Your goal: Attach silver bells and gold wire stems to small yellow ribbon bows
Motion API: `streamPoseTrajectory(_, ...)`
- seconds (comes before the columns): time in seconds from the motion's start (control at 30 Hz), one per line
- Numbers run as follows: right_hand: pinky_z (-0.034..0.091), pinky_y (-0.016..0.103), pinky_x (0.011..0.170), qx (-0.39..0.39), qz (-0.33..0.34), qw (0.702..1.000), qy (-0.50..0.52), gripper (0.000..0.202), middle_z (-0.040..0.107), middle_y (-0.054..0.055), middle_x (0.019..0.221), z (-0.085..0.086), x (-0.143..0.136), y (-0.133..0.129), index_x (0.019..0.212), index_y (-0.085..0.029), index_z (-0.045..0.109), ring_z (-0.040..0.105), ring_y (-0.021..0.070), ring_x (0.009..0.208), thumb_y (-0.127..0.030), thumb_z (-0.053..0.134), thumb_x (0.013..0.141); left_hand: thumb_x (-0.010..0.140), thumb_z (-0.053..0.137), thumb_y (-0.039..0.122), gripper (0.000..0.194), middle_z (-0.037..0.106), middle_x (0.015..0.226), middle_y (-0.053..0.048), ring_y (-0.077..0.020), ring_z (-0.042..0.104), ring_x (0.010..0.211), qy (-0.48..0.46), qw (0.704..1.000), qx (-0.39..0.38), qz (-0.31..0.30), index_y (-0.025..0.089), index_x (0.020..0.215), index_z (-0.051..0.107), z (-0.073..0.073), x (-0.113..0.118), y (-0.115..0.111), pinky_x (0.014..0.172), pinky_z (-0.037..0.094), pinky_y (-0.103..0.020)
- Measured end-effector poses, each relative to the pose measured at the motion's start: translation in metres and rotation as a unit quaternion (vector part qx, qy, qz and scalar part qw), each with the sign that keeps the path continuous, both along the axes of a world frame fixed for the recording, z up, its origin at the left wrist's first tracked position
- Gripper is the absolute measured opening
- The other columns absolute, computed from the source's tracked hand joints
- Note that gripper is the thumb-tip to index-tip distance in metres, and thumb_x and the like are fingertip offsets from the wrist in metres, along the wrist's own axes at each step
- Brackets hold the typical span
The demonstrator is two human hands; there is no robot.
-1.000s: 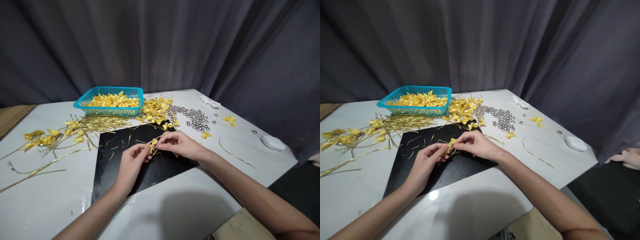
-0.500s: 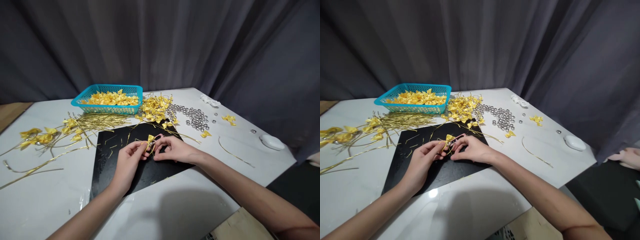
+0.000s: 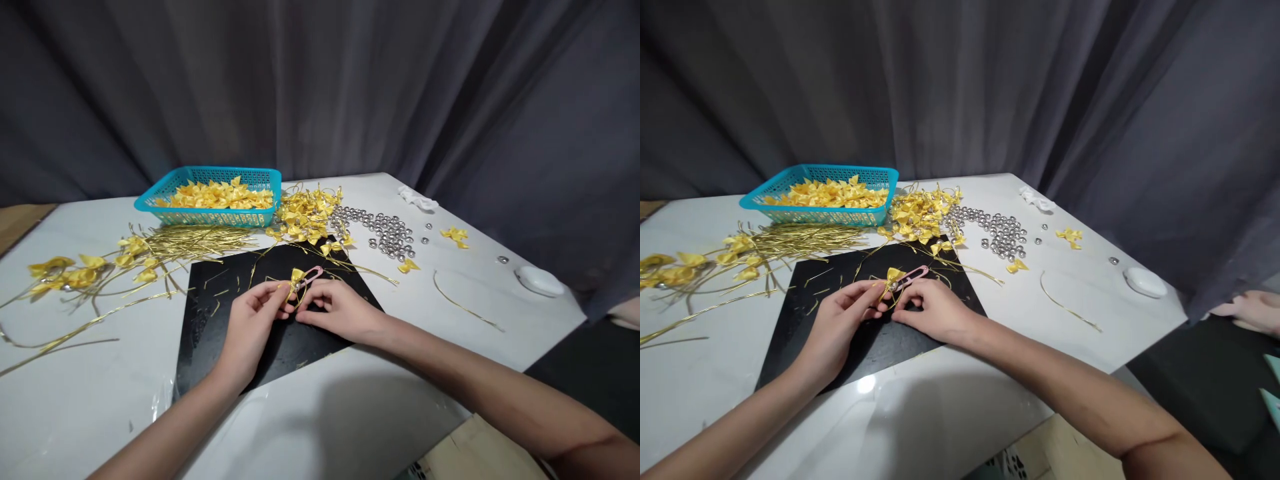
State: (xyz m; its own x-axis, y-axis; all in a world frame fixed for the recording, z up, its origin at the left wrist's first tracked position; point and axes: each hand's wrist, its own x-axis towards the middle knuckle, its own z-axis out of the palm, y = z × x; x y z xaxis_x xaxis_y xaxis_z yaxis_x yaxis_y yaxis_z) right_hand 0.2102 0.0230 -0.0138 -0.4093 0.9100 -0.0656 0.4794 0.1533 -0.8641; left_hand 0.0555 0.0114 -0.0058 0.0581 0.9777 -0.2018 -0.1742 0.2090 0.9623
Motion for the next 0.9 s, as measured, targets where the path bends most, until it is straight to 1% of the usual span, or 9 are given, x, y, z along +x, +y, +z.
streamPoseTrajectory(0.2,0.021,0.020,0.042,-0.034,-0.005,0.999,-0.020,0.008,0.038,-0.008,0.050,0.019,0.003,-0.002,0.069,-0.015,0.056,0.027,0.0045,0.042,-0.017,0.058,0.076,0.068,0.071,0.032,0.021,0.066,0.068,-0.001,-0.0082,0.056,0.058,0.002,1.000,0.006,0.018,0.013,0.075,0.068,-0.002,-0.001,0.000,0.056,0.044,-0.017)
streamPoseTrajectory(0.27,0.023,0.018,0.040,-0.054,0.006,0.998,-0.014,0.007,0.045,-0.007,0.052,0.031,0.011,0.000,0.070,-0.014,0.056,0.029,0.0032,0.041,-0.017,0.059,0.076,0.067,0.071,0.033,0.022,0.066,0.069,-0.001,-0.0090,0.056,0.059,0.009,1.000,0.008,0.022,0.013,0.076,0.068,-0.003,-0.001,-0.001,0.056,0.044,-0.019)
streamPoseTrajectory(0.3,0.026,0.017,0.041,-0.063,0.012,0.998,-0.009,0.004,0.050,-0.006,0.056,0.036,0.015,0.001,0.076,-0.014,0.057,0.032,0.0028,0.042,-0.017,0.060,0.076,0.066,0.071,0.033,0.023,0.066,0.069,-0.001,-0.0094,0.056,0.059,0.013,1.000,0.007,0.025,0.013,0.076,0.069,-0.002,0.000,-0.001,0.057,0.044,-0.019)
streamPoseTrajectory(0.37,0.031,0.014,0.040,-0.103,0.034,0.994,0.030,0.029,0.058,-0.004,0.065,0.044,0.021,0.003,0.102,-0.017,0.052,0.038,0.0027,0.043,-0.015,0.061,0.074,0.065,0.071,0.034,0.024,0.067,0.068,-0.002,-0.0099,0.056,0.058,0.020,0.999,0.004,0.027,0.013,0.076,0.069,-0.002,0.000,-0.001,0.056,0.045,-0.020)
streamPoseTrajectory(0.43,0.033,0.013,0.037,-0.145,0.062,0.986,0.051,0.036,0.060,-0.004,0.069,0.050,0.025,0.003,0.107,-0.020,0.050,0.043,0.0033,0.044,-0.017,0.063,0.074,0.065,0.072,0.034,0.023,0.067,0.068,-0.002,-0.0099,0.056,0.057,0.025,0.999,0.005,0.024,0.013,0.076,0.069,-0.002,0.001,-0.001,0.056,0.045,-0.020)
streamPoseTrajectory(0.6,0.038,0.011,0.035,-0.171,0.090,0.978,0.073,0.017,0.066,0.001,0.073,0.051,0.029,0.003,0.084,-0.015,0.064,0.049,0.0039,0.048,-0.027,0.066,0.073,0.066,0.071,0.033,0.021,0.067,0.068,-0.002,-0.0096,0.057,0.057,0.028,1.000,0.007,0.007,0.013,0.075,0.069,-0.002,0.001,-0.001,0.055,0.045,-0.019)
streamPoseTrajectory(0.73,0.035,0.013,0.033,-0.178,0.078,0.971,0.140,0.020,0.072,0.006,0.089,0.048,0.029,0.005,0.090,-0.014,0.066,0.040,-0.0008,0.035,-0.029,0.063,0.077,0.066,0.072,0.032,0.021,0.066,0.066,-0.001,-0.0094,0.056,0.056,0.020,1.000,0.005,0.008,0.014,0.075,0.069,-0.002,0.001,-0.001,0.055,0.045,-0.019)
streamPoseTrajectory(0.8,0.036,0.014,0.032,-0.174,0.053,0.971,0.152,0.021,0.071,0.007,0.093,0.046,0.027,0.005,0.091,-0.014,0.066,0.040,-0.0011,0.034,-0.028,0.065,0.075,0.066,0.072,0.032,0.020,0.066,0.065,-0.001,-0.0091,0.056,0.056,0.017,1.000,0.004,0.008,0.014,0.075,0.069,-0.003,0.000,-0.001,0.054,0.044,-0.019)
streamPoseTrajectory(0.9,0.036,0.013,0.031,-0.136,-0.026,0.983,0.121,0.024,0.070,0.006,0.082,0.043,0.021,0.006,0.084,-0.012,0.066,0.044,0.0008,0.038,-0.029,0.071,0.069,0.066,0.072,0.031,0.019,0.066,0.065,-0.001,-0.0093,0.056,0.056,0.018,1.000,0.004,-0.002,0.014,0.074,0.070,-0.002,0.000,-0.001,0.054,0.044,-0.019)
